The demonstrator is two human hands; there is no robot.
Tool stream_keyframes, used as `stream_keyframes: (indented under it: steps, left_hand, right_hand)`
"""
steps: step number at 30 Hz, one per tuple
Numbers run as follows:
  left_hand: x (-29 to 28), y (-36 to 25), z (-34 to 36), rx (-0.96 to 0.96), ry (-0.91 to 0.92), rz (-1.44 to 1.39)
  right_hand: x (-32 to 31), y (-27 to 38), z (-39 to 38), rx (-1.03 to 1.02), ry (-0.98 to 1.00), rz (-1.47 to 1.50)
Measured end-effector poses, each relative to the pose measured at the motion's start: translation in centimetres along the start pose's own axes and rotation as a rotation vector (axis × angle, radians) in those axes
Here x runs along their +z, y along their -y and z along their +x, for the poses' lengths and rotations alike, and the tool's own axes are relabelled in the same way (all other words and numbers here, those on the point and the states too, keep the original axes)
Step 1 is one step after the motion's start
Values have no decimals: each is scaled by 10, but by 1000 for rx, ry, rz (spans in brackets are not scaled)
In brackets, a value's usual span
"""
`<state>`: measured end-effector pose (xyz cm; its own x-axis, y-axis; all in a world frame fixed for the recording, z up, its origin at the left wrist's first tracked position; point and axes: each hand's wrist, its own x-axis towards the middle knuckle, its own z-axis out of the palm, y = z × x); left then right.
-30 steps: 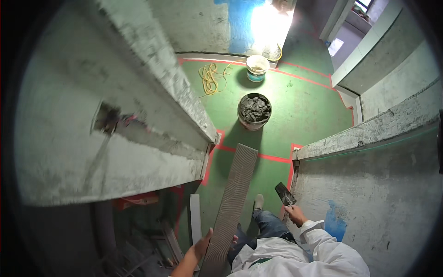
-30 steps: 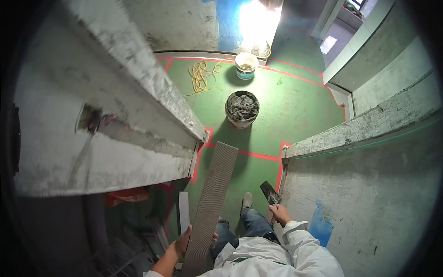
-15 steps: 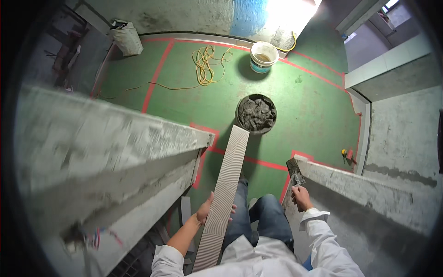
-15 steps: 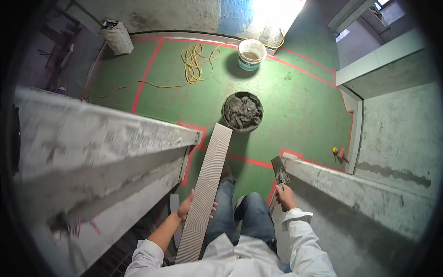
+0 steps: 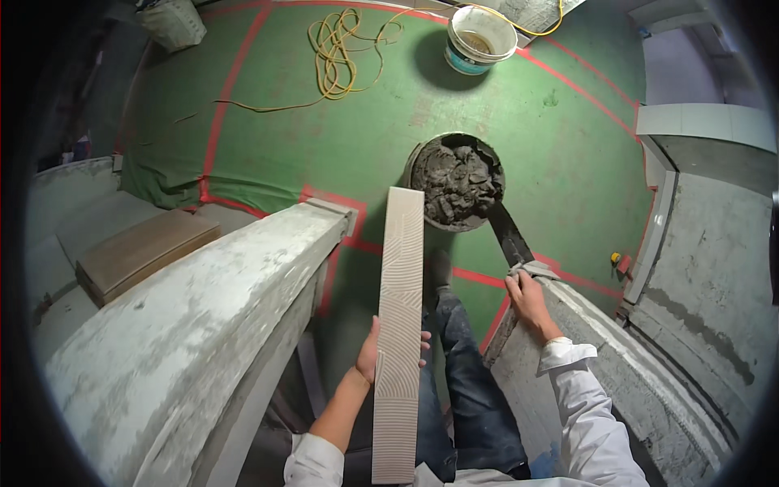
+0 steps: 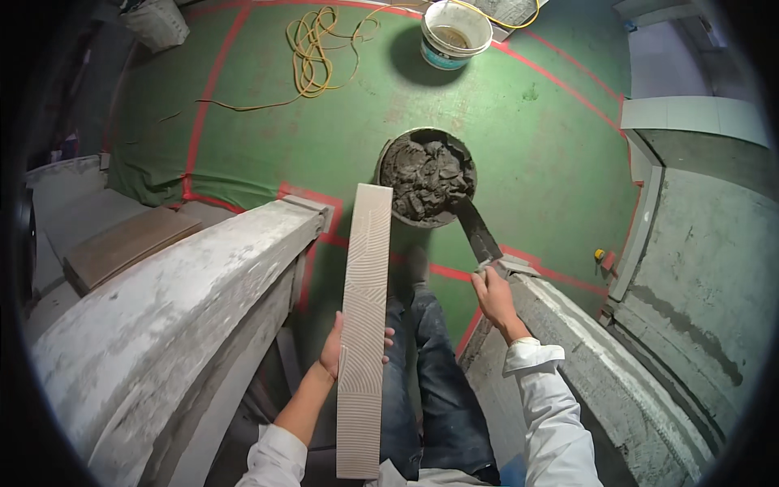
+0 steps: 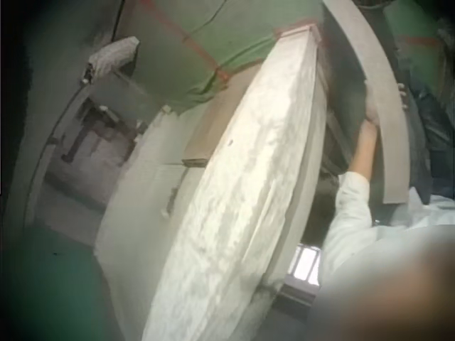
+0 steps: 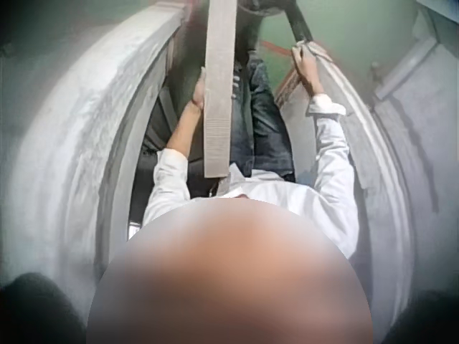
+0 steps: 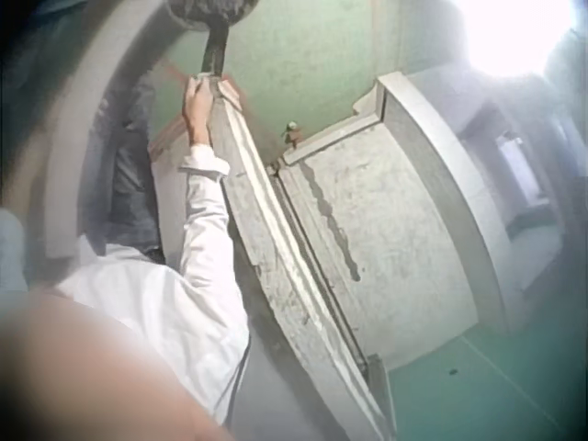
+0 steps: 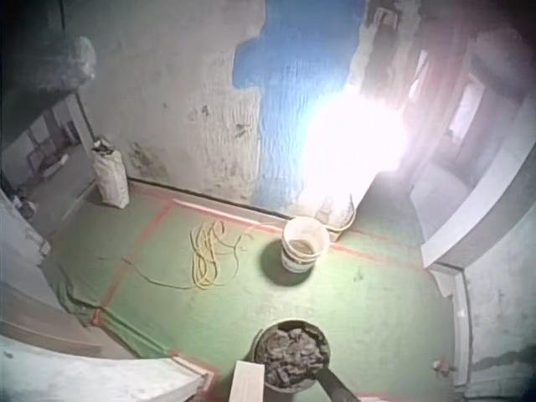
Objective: Applying mortar to tiles and installing them onto a wall section.
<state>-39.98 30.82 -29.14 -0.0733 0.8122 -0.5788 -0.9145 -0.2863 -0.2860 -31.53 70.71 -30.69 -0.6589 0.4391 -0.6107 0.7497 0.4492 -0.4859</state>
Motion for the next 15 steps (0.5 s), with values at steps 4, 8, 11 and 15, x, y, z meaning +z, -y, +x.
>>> stream_keyframes:
  steps: [4, 8, 11, 15]
  left_hand:
    - [-13, 18, 12, 35, -22, -77]
    - [4, 47, 11, 91, -59, -247]
    - [-6, 67, -8, 72, -70, -227]
    - [2, 88, -28, 33, -124, -244]
  right_hand:
    - [-9, 14, 49, -253, -32, -261]
    - [-35, 36, 109, -238, 1, -592]
    - [-37, 40, 156, -330, -42, -684]
    - [-24, 33, 182, -256, 153, -689]
